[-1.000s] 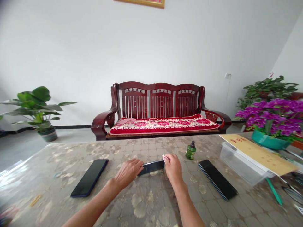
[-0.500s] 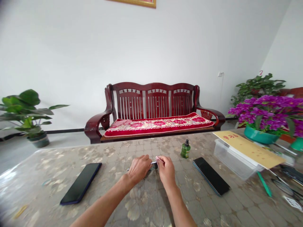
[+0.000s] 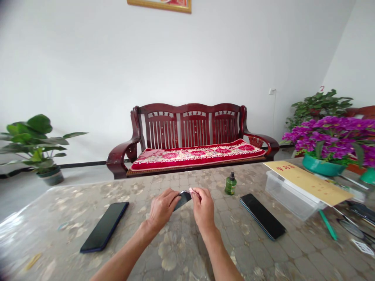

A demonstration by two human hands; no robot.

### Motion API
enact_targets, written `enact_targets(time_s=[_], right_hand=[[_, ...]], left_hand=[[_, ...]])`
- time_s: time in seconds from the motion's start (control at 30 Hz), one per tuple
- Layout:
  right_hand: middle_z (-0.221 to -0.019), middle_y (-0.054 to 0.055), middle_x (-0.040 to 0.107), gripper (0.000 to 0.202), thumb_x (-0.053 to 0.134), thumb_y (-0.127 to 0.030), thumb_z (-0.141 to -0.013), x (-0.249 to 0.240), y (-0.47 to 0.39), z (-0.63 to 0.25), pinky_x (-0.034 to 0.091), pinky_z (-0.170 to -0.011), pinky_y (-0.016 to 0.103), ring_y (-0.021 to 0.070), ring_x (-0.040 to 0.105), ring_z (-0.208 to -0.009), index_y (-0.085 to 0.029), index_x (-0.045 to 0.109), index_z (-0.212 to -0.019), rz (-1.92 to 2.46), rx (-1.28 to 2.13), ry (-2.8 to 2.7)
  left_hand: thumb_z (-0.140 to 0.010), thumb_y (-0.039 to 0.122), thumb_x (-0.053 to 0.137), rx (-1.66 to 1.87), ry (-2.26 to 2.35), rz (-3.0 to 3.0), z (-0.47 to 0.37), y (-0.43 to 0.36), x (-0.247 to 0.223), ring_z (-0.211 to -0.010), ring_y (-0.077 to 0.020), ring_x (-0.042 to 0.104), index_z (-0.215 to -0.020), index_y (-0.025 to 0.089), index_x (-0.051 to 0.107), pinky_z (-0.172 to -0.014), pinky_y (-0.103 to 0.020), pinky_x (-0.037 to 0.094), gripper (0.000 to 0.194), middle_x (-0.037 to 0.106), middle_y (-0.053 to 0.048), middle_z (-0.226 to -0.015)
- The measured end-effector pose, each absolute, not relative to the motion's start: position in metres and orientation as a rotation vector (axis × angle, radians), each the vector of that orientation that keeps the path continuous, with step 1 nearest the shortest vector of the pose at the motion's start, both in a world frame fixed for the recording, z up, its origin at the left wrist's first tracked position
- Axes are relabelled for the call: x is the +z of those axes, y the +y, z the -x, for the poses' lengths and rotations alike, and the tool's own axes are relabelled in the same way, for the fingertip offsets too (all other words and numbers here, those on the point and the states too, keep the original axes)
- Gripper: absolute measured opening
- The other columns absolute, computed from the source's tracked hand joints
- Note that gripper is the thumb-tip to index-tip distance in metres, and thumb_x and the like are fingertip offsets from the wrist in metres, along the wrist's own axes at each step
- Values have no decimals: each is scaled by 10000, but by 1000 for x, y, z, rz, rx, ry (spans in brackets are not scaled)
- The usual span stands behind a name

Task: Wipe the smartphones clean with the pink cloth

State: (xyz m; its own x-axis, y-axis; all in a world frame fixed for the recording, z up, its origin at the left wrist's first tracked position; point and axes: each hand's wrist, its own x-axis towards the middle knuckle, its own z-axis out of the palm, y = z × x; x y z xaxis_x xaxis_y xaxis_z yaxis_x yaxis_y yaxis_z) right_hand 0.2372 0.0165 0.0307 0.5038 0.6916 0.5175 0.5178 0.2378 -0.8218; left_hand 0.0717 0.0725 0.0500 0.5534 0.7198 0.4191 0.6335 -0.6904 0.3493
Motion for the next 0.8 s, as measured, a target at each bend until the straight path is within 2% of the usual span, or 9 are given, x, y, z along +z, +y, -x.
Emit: enact_targets(time_s=[0.07,0.2,0.27,0.33,0.43,0.57,0.7,0.8], right_hand=[[-875,79,699,394,549,-552,-858,29,17,-239,491,-753,295,199,620,-799,-208,739,-885,1435,184,-1126],[-691,55,677,468,605,-633,-775,19,20,-249,473,-627,284,196,598,-666,-188,747,-784,1506,323,-1070],[-646,42,660,491,624,-641,-752,18,21,-251,454,-584,276,182,573,-614,-169,748,-806,1471,398,-1003],[-665,39,665,496,648,-620,-740,20,22,-250,448,-580,271,170,560,-607,-150,746,-864,1381,460,-910],[-684,32,661,478,686,-583,-723,23,22,-242,441,-582,261,154,543,-608,-144,736,-907,1266,551,-831],[-632,11,619,457,693,-578,-730,16,21,-228,416,-554,249,135,508,-575,-144,729,-870,1222,667,-896],[-629,15,624,463,663,-601,-749,-1,23,-220,418,-541,245,137,520,-568,-149,722,-828,1251,698,-980],[-650,28,652,457,635,-617,-759,-12,25,-217,446,-563,258,160,561,-597,-170,728,-783,1331,609,-1075]], left_hand=[[-1017,327,426,866,1158,-2582,-68,72,48,-860,-151,622,-966,240,691,-756,-220,421,283,656,-25,-908],[-983,324,481,878,1209,-2477,-64,75,50,-855,-154,627,-925,245,709,-743,-213,409,248,667,-18,-889],[-952,304,525,877,1289,-2361,-65,81,52,-826,-149,623,-888,237,713,-698,-207,387,210,673,-6,-866],[-926,303,552,827,1373,-2213,-67,87,51,-735,-138,597,-798,212,706,-626,-211,343,220,656,10,-771],[-903,329,557,715,1426,-2051,-72,95,42,-575,-113,497,-633,175,641,-538,-226,260,323,534,39,-570],[-880,346,556,651,1440,-1954,-74,101,19,-510,-104,439,-553,164,581,-495,-218,234,375,417,57,-481],[-860,413,576,624,1467,-1866,-74,106,-2,-493,-111,457,-567,166,597,-479,-207,269,384,447,55,-475],[-855,397,588,603,1482,-1823,-73,107,-13,-485,-109,473,-583,161,615,-472,-203,287,361,483,50,-485]])
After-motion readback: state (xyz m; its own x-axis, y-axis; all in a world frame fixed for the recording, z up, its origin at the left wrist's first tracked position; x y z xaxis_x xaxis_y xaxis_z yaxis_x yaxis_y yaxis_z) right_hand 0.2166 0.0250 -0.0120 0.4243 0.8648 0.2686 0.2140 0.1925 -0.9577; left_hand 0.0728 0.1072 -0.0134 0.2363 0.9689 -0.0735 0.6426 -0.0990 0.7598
